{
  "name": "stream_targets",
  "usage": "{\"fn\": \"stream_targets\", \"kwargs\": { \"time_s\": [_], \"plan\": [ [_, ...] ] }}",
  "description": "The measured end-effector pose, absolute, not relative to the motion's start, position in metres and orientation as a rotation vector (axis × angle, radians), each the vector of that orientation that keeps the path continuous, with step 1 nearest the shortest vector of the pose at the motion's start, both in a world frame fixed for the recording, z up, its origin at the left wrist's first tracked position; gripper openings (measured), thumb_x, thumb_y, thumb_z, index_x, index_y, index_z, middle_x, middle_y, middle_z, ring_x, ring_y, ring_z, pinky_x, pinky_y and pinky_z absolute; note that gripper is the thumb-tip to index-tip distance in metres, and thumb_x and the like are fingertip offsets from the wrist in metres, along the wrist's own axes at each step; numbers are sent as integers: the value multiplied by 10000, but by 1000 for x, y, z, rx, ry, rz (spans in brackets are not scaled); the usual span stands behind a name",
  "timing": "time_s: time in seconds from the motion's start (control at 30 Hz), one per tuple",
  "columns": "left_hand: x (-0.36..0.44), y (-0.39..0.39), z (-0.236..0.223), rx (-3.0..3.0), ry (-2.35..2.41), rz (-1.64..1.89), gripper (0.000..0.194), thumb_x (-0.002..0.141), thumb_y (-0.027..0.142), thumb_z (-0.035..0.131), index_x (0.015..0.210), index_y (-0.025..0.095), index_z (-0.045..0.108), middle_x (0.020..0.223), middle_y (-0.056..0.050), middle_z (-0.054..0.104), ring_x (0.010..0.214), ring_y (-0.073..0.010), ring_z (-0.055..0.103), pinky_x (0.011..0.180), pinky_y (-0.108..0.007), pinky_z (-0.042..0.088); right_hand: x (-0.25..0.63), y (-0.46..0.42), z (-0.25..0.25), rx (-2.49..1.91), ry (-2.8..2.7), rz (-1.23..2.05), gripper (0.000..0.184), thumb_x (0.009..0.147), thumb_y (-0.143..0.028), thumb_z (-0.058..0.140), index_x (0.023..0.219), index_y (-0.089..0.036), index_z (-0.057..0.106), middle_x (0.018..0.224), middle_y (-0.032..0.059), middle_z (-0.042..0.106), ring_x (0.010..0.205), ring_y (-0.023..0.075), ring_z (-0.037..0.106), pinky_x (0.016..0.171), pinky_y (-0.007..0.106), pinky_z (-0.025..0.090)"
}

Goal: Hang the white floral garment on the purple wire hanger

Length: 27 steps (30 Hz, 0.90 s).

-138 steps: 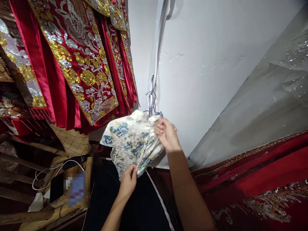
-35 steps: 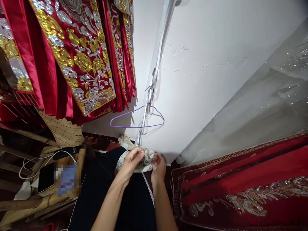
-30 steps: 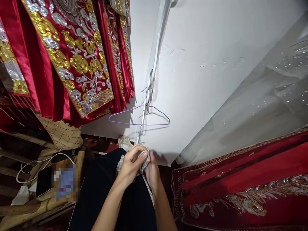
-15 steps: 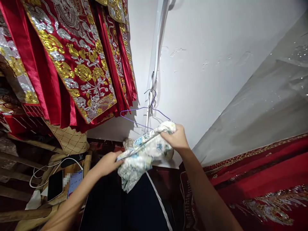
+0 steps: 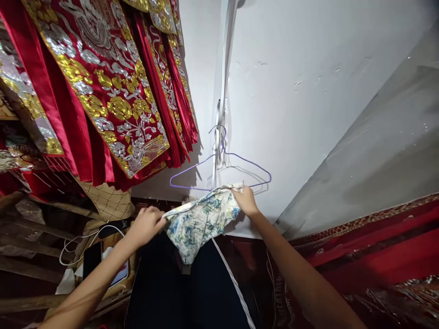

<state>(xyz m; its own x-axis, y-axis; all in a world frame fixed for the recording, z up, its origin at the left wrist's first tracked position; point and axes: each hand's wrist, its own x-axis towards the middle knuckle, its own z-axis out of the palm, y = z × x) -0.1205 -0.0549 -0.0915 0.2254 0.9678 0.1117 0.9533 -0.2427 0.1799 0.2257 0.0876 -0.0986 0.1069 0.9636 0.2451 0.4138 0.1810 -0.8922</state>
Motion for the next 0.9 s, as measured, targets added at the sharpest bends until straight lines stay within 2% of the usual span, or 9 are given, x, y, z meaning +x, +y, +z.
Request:
{"fn": "stream_targets", "kwargs": {
  "time_s": [0.1, 0.27, 0.33, 0.43, 0.53, 0.63, 0.73, 0.8, 0.9],
  "plan": [
    [-129, -35, -74, 2428, 1924, 412, 309, 972, 332, 401, 948, 211, 684, 1035, -101, 713, 1080, -312, 587, 922, -453, 421, 242, 85, -95, -1426, -1474, 673, 306, 653, -424, 705, 718, -125, 715, 753, 130, 739, 854, 331, 682, 730, 359, 506],
    [-108, -16, -30, 2347, 1714, 1076, 365, 1022, 318, 316, 1218, 195, 598, 1257, -94, 652, 1179, -231, 581, 1041, -380, 425, 248, 74, -85, -1420, -1470, 682, 388, 672, -449, 720, 820, -91, 736, 859, 185, 757, 860, 340, 701, 737, 387, 529],
    [-91, -13, -13, 2318, 1643, 1266, 363, 1025, 313, 314, 1211, 189, 601, 1335, -95, 613, 1262, -225, 545, 1090, -379, 402, 241, 63, -85, -1400, -1471, 710, 375, 680, -438, 717, 823, -91, 731, 870, 189, 756, 866, 342, 703, 713, 381, 537],
    [-65, -2, 11, 2387, 1516, 1341, 336, 1010, 279, 346, 1185, 191, 619, 1409, -89, 568, 1359, -229, 477, 1133, -387, 372, 227, 40, -85, -1342, -1507, 771, 281, 711, -389, 683, 801, -125, 718, 801, 124, 750, 822, 297, 698, 661, 330, 535],
    [-49, 17, 25, 2474, 1470, 1196, 358, 971, 234, 415, 1289, 208, 577, 1330, -80, 633, 1231, -227, 591, 1055, -371, 448, 219, 15, -79, -1217, -1679, 845, 183, 738, -281, 615, 844, -163, 707, 701, 30, 702, 727, 222, 662, 607, 266, 497],
    [-47, 36, 26, 2547, 1486, 1064, 326, 950, 212, 436, 1207, 189, 634, 1195, -86, 697, 1087, -234, 658, 973, -350, 490, 231, 1, -65, -1203, -1738, 799, 507, 708, -197, 596, 1214, -202, 630, 725, -11, 688, 660, 187, 631, 584, 251, 475],
    [-56, 46, 27, 2618, 1530, 1033, 308, 958, 223, 415, 1147, 164, 651, 1115, -107, 696, 1027, -249, 654, 928, -358, 494, 264, 2, -46, -1381, -1541, 500, 863, 694, -208, 635, 1508, -225, 348, 782, 4, 698, 661, 209, 642, 604, 282, 487],
    [-64, 46, 32, 2687, 1547, 1003, 311, 959, 229, 405, 1142, 164, 647, 1055, -107, 672, 983, -253, 638, 899, -366, 491, 291, 11, -32, -1530, -1451, 288, 809, 707, -279, 671, 1473, -206, 421, 782, 30, 699, 726, 252, 666, 647, 318, 494],
    [-74, 43, 39, 2731, 1536, 1033, 282, 949, 254, 429, 1096, 183, 658, 1037, -100, 607, 994, -245, 601, 912, -360, 473, 327, 24, -9, -1560, -1592, 420, 454, 706, -433, 713, 1058, -145, 722, 759, 71, 710, 847, 330, 686, 707, 363, 510]
  ]
}}
